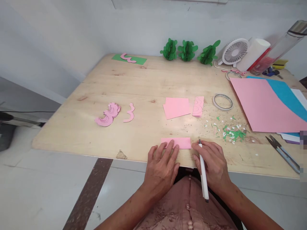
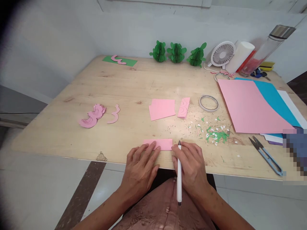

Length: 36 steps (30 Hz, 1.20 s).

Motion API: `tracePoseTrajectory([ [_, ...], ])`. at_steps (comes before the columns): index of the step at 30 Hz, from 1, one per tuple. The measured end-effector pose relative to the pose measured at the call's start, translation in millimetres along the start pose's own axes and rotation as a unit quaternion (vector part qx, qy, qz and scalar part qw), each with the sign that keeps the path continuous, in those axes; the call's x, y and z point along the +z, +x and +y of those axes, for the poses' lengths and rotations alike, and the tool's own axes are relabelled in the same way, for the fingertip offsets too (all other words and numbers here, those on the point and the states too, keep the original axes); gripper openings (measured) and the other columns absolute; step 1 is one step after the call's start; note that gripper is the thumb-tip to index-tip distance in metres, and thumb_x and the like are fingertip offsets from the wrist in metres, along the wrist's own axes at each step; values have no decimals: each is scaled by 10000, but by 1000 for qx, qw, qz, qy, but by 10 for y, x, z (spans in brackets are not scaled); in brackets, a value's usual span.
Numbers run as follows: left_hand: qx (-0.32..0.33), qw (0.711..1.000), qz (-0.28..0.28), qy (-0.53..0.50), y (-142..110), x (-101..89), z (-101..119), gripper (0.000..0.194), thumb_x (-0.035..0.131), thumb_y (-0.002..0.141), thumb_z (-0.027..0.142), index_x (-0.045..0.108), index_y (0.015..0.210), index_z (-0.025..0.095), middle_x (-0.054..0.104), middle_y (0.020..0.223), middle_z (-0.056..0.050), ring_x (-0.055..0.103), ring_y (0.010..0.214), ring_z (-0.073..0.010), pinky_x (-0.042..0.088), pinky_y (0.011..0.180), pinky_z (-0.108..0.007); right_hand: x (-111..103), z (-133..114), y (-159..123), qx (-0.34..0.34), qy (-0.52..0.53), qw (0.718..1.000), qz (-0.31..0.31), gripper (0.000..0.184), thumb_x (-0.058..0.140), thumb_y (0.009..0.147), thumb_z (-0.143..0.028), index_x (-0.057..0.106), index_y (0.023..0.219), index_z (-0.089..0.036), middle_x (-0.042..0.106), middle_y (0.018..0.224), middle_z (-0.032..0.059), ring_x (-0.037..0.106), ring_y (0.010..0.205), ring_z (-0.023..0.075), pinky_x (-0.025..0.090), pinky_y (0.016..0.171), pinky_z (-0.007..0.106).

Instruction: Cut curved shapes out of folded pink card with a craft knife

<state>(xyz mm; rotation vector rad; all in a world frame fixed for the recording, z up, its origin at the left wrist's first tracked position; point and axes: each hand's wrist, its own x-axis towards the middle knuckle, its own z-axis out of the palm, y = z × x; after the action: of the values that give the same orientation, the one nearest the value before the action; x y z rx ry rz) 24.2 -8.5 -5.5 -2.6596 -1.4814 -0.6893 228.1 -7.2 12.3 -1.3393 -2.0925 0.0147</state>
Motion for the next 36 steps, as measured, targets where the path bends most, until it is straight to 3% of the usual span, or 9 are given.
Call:
tracePoseTrajectory([
  [7,-4,1000,-3,3,1,7,2,457,540,887,247,556,1338,177,545,1404,-110,489,1250,-313,313,1060,-497,90,13,164,89,35,995,-15,214,539,923,-264,612,1121,-224,719,979,67,639,989,258,450,887,439],
  [14,-4,1000,3,-13,2,9,-6,459,527,892,236,546,1350,220,533,1416,-97,483,1237,-319,314,1036,-508,200,32,318,128,41,991,-22,188,555,913,-247,604,1090,-210,701,856,39,621,894,238,400,844,403],
  [27,-9,1000,-1,-20,8,-1,-4,452,541,888,243,561,1339,237,545,1398,-102,485,1223,-316,299,1046,-504,249,41,367,71,-17,997,-19,158,504,924,-177,614,1038,-176,690,830,60,584,843,228,394,772,357],
  [36,-14,1000,-14,-16,2,-5,-3,467,558,882,264,555,1349,253,537,1408,-98,480,1227,-320,290,1058,-508,212,-1,454,55,-52,996,-53,160,473,941,-173,624,992,-161,678,804,68,554,827,241,363,712,350],
])
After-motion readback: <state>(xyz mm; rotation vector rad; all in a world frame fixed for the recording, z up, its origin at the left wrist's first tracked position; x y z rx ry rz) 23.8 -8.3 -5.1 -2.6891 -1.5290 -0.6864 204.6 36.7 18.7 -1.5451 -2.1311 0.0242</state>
